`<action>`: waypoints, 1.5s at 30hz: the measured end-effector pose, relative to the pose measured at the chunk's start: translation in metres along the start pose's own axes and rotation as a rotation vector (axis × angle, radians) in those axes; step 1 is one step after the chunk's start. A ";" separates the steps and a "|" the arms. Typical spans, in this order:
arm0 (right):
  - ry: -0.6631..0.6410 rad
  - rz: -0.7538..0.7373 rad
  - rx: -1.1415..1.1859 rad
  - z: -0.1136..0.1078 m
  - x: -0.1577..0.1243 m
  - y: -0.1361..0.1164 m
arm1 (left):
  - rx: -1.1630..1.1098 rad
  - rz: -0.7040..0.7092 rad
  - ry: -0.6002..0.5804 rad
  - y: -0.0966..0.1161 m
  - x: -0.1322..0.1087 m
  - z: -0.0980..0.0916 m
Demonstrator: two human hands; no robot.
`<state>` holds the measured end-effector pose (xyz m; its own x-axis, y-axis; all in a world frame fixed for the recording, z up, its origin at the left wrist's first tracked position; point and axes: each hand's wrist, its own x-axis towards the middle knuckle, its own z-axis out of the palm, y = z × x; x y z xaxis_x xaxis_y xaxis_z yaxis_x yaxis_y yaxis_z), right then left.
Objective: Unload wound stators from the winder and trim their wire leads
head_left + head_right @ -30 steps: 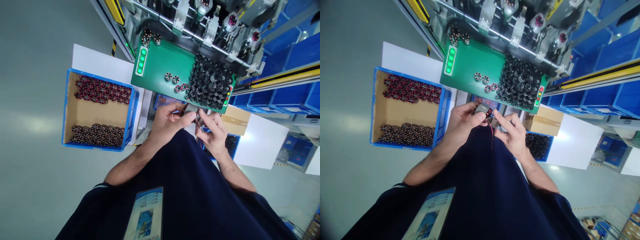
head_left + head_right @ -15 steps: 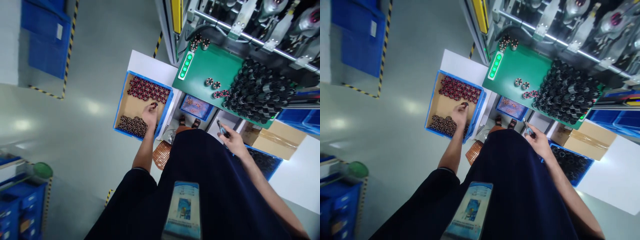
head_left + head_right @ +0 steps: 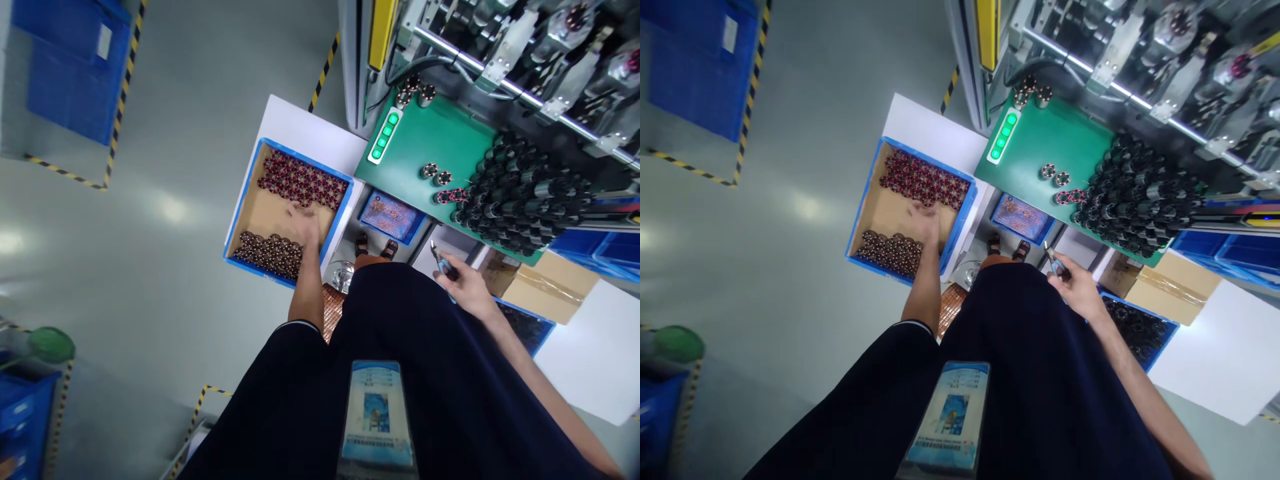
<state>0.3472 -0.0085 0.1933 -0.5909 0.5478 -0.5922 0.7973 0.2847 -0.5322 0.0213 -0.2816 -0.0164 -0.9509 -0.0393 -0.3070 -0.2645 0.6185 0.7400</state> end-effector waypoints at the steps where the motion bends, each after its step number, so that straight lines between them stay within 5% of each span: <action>1: 0.008 0.004 -0.002 0.001 -0.001 0.000 | 0.006 0.005 0.033 0.008 -0.006 0.003; 4: 0.026 0.005 0.001 0.002 -0.005 0.001 | 0.015 0.144 0.009 0.051 -0.028 0.028; 8: 0.046 0.003 0.002 -0.002 -0.015 0.004 | 0.040 0.689 -0.387 0.131 -0.056 0.092; 11: 0.067 -0.001 0.021 -0.005 -0.029 0.007 | 0.174 0.948 -0.647 0.176 -0.064 0.136; 15: 0.099 0.042 0.066 -0.008 -0.051 0.017 | 0.358 0.974 -0.774 0.197 -0.054 0.170; 20: 0.167 0.061 0.157 0.001 -0.064 0.032 | 0.383 0.914 -0.780 0.196 -0.039 0.183; 25: 0.210 -0.009 0.202 0.003 -0.071 0.040 | 0.125 0.809 -0.612 0.198 -0.072 0.143; 31: 0.263 -0.268 0.201 -0.030 -0.102 0.008 | -0.369 0.807 -0.825 0.240 -0.173 0.016; 35: 0.254 -0.473 0.168 -0.057 -0.122 -0.028 | -0.452 1.024 -0.663 0.275 -0.219 -0.048; 40: 0.196 -0.537 0.142 -0.072 -0.133 -0.057 | -0.434 1.186 -0.502 0.285 -0.236 -0.076; 45: 0.153 -0.558 0.144 -0.072 -0.136 -0.066 | -0.471 1.127 -0.595 0.278 -0.237 -0.086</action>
<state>0.3835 -0.0454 0.3524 -0.8828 0.4563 -0.1112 0.3403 0.4582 -0.8211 0.1594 -0.1680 0.3138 -0.5038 0.7217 0.4746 0.4609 -0.2401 0.8543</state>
